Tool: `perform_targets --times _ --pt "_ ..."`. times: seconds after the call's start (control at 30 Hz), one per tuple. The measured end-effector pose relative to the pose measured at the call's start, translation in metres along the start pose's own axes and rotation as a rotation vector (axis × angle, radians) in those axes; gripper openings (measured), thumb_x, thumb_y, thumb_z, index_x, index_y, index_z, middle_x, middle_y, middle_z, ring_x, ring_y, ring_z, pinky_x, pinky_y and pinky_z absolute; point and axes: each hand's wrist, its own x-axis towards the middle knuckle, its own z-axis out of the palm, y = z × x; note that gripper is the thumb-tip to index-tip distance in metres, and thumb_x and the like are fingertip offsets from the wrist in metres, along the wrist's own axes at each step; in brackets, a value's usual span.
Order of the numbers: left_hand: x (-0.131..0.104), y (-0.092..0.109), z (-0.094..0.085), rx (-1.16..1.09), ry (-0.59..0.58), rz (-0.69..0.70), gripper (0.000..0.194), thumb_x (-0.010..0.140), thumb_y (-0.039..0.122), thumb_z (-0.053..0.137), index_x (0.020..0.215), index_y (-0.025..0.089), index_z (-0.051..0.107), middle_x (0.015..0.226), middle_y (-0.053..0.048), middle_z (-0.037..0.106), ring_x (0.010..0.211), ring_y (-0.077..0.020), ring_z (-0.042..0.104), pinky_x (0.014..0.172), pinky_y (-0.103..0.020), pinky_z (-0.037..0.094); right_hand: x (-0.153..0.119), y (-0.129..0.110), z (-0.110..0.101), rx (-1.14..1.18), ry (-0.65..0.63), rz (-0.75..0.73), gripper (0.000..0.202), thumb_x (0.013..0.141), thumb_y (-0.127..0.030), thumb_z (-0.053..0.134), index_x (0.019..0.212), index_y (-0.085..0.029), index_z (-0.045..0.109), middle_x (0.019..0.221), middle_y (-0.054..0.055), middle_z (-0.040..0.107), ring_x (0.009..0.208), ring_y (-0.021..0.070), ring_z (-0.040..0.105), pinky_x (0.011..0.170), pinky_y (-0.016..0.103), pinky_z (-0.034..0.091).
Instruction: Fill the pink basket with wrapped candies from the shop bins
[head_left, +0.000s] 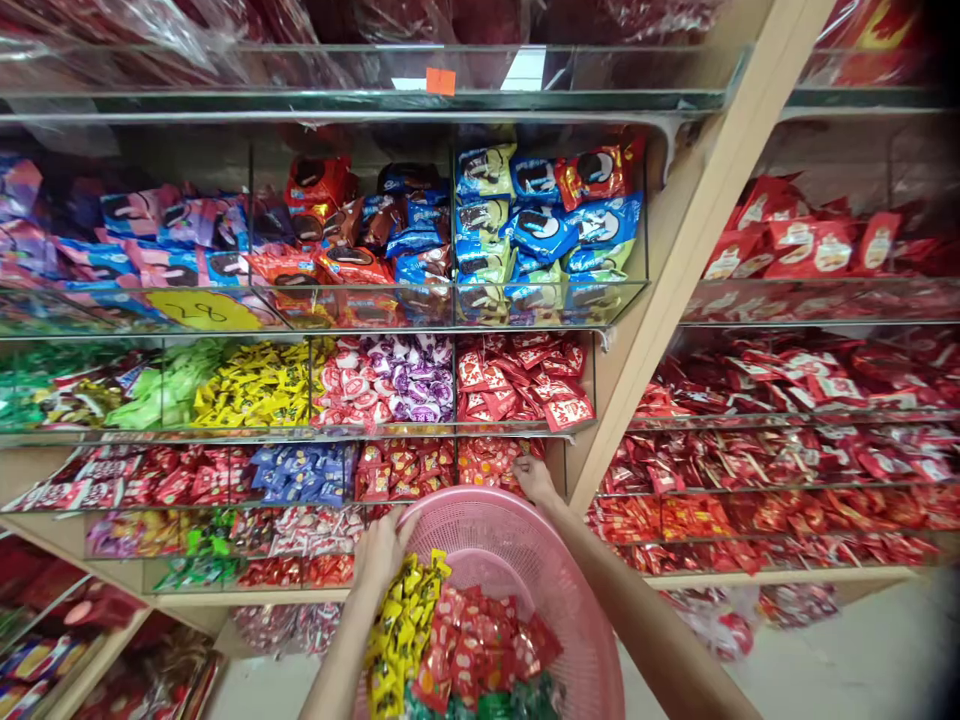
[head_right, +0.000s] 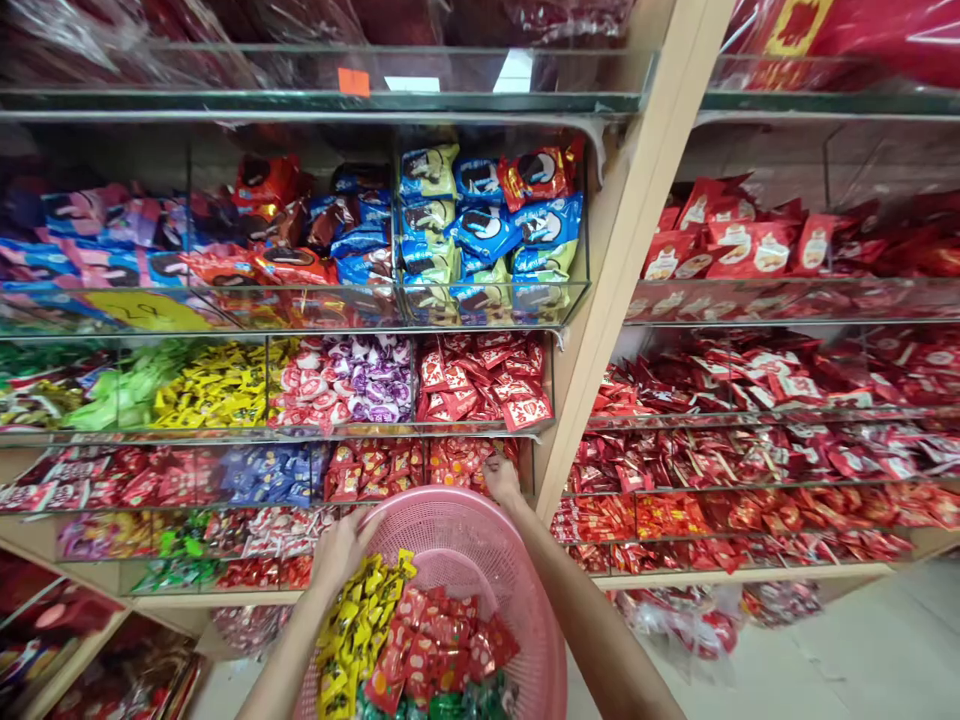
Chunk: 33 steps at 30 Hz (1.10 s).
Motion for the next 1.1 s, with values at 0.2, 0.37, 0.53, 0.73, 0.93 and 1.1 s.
perform_targets --times 0.2,0.37,0.53,0.73,0.93,1.1 --pt "0.001 -0.001 0.002 -0.008 -0.006 0.001 0.051 0.085 0.057 0.024 0.110 0.027 0.057 0.089 -0.009 0.068 0.084 -0.0224 0.062 0.069 -0.027 0.040 0.000 0.006 0.000 0.130 0.017 0.064 0.014 0.064 -0.028 0.055 0.069 -0.015 0.056 0.066 0.006 0.064 0.060 0.0147 0.058 0.056 0.024 0.043" --pt "0.000 0.000 0.001 0.004 0.014 0.012 0.051 0.084 0.057 0.025 0.111 0.028 0.056 0.090 -0.009 0.068 0.085 -0.0236 0.062 0.069 -0.028 0.040 0.000 0.004 0.000 0.225 0.010 0.038 0.019 0.059 -0.034 0.061 0.064 -0.016 0.057 0.063 0.002 0.062 0.061 0.0139 0.056 0.061 0.025 0.044" --pt "-0.001 0.003 -0.003 0.012 -0.003 0.006 0.049 0.085 0.055 0.025 0.110 0.027 0.057 0.089 -0.009 0.068 0.084 -0.0228 0.062 0.069 -0.027 0.040 -0.004 0.000 0.000 0.306 -0.011 0.014 0.026 0.053 -0.040 0.065 0.057 -0.016 0.057 0.060 0.001 0.059 0.060 0.0136 0.054 0.064 0.027 0.042" --pt "0.000 0.005 -0.004 0.023 -0.017 -0.016 0.049 0.085 0.054 0.027 0.112 0.027 0.057 0.089 -0.010 0.068 0.082 -0.0224 0.063 0.068 -0.027 0.040 -0.010 -0.007 0.003 0.419 -0.064 0.002 0.037 0.049 -0.047 0.069 0.063 -0.016 0.055 0.058 -0.001 0.057 0.057 0.0115 0.052 0.062 0.027 0.043" --pt "0.001 0.000 0.001 0.019 0.010 0.011 0.050 0.085 0.056 0.024 0.111 0.028 0.057 0.088 -0.009 0.068 0.082 -0.0238 0.063 0.067 -0.028 0.040 -0.012 -0.015 -0.001 0.441 -0.093 -0.021 0.045 0.044 -0.052 0.071 0.065 -0.016 0.055 0.058 -0.001 0.056 0.056 0.0113 0.051 0.059 0.027 0.043" --pt "0.001 -0.003 0.004 0.001 0.010 0.009 0.054 0.083 0.060 0.023 0.111 0.028 0.056 0.087 -0.009 0.068 0.082 -0.0238 0.063 0.068 -0.028 0.040 -0.027 -0.028 -0.015 0.369 -0.123 -0.072 0.036 0.060 -0.049 0.065 0.069 -0.017 0.054 0.056 -0.003 0.052 0.051 0.0113 0.048 0.051 0.025 0.041"
